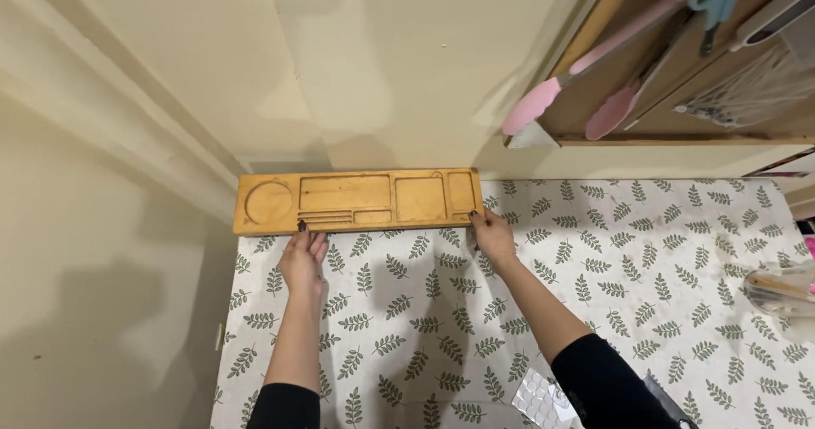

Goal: Cleaning a table, wiping down an object, and organizing items into a wooden tray.

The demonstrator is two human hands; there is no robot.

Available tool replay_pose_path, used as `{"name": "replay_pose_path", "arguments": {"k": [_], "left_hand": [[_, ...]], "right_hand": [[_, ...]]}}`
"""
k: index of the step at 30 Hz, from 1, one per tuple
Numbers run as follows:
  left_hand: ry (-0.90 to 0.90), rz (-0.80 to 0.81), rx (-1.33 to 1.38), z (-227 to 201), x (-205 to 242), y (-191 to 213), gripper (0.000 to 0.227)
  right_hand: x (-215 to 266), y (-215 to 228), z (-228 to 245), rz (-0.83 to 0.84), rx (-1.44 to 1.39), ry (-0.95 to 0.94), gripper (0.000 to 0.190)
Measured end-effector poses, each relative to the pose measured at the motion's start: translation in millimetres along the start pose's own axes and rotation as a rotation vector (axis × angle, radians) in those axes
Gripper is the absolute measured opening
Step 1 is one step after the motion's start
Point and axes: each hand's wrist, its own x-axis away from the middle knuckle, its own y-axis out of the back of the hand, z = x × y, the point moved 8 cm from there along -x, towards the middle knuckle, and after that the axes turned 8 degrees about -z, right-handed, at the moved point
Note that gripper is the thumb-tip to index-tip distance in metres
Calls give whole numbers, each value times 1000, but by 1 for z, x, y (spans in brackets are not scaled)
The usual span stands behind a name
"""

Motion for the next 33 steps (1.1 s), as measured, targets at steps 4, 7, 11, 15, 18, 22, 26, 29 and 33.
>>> {"name": "replay_pose_path", "arguments": {"k": [4,7,11,15,18,22,26,29,33], "left_hand": [[-3,-2,-9,2,-2,1,40],[1,-3,-12,1,-3,1,38],[4,0,-27,2,-5,2,36],[4,0,-34,4,-8,4,36],[7,-4,-54,1,-9,2,37],[21,-12,-66,-1,-8,-2,41],[-25,0,-32,-19,26,-16,48],[-60,33,-63,-21,67,-39,47],[-11,72,-67,21,93,-73,44]], "right_hand": [[4,6,5,-36,106,23,42],[5,7,9,-41,129,39,43],[0,5,5,-12,119,13,45],[-2,6,4,-25,155,31,48],[-7,1,-4,1,86,-65,50],[-21,-8,-30,74,-110,-141,39],[-26,-3,-32,130,-225,-139,32],[-26,26,-49,119,-256,-200,32],[-46,88,-63,117,-313,-152,30]]}}
